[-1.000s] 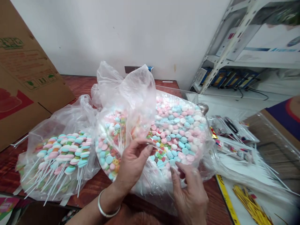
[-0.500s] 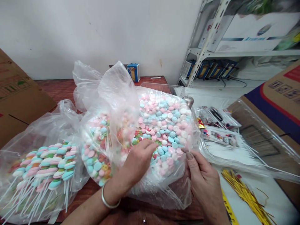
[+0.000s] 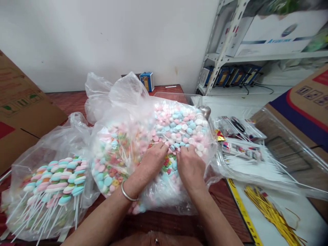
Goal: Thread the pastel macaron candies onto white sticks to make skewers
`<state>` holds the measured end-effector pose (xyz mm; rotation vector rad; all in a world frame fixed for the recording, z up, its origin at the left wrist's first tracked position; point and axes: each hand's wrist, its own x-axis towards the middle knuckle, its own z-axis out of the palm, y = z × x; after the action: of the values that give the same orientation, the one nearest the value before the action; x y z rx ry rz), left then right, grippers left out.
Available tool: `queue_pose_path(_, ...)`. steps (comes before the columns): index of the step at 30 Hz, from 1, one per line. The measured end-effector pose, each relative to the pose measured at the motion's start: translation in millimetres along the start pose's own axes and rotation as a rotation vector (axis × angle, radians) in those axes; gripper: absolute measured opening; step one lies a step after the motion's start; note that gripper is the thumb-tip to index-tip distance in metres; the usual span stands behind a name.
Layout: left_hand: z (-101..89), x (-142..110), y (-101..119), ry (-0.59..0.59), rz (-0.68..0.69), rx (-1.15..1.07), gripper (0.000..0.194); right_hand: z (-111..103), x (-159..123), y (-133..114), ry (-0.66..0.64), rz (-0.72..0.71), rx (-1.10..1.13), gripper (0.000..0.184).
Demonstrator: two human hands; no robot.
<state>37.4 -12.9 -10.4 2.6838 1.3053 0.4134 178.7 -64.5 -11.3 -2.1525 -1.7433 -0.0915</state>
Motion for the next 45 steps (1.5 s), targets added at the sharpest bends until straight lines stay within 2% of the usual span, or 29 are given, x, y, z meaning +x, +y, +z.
queue_pose_path(4,1.1,1,-1,-0.059,0.003,-0.047,0.02,3,9,-3,-0.007,0.01,0.085,0.019)
queue_pose_path(7,2.7,3,-1,-0.068,0.017,-0.079,0.014,-3,3,11,0.0,-0.005,0.223,0.02)
queue_pose_path(9,3.2,2,-2,-0.022,0.001,-0.117,0.015,-7,-4,23,-0.008,-0.035,0.332,0.023)
queue_pose_path(12,1.3,-1,-4,0.095,-0.062,-0.262,0.015,-9,-15,35,-0.077,0.01,0.786,0.027)
queue_pose_path(15,-3.7,-9,-5,0.167,-0.149,-0.584,0.007,-10,-23,34,-0.22,0.246,1.382,0.032)
queue_pose_path(18,-8.1,-20,-2,0.174,-0.12,-0.887,0.004,-13,-26,25,-0.341,0.447,1.668,0.04)
queue_pose_path(20,-8.8,-28,1,0.221,-0.023,-0.879,0.008,-14,-26,19,-0.371,0.477,1.743,0.042)
queue_pose_path(22,-7.6,-34,5,0.281,0.062,-0.792,0.013,-13,-26,14,-0.365,0.449,1.735,0.041)
queue_pose_path(24,-5.6,-38,9,0.314,0.078,-0.776,0.016,-9,-28,11,-0.347,0.415,1.696,0.04)
queue_pose_path(27,-3.1,-39,15,0.281,-0.04,-0.955,0.015,-3,-32,8,-0.291,0.374,1.619,0.035)
queue_pose_path(30,-2.9,-38,22,0.211,-0.244,-1.317,0.012,0,-36,7,-0.22,0.315,1.523,0.03)
queue_pose_path(33,-3.7,-38,27,0.196,-0.394,-1.577,0.03,-1,-39,6,-0.199,0.273,1.459,0.027)
queue_pose_path(37,-4.6,-40,30,0.193,-0.519,-1.698,0.043,-1,-38,4,-0.207,0.213,1.404,0.026)
queue_pose_path(41,-6.5,-41,27,0.146,-0.577,-1.726,0.038,-8,-34,5,-0.249,0.148,1.284,0.029)
queue_pose_path(45,-10.6,-37,18,0.25,-0.582,-1.684,0.031,-22,-43,7,-0.184,0.075,1.01,0.031)
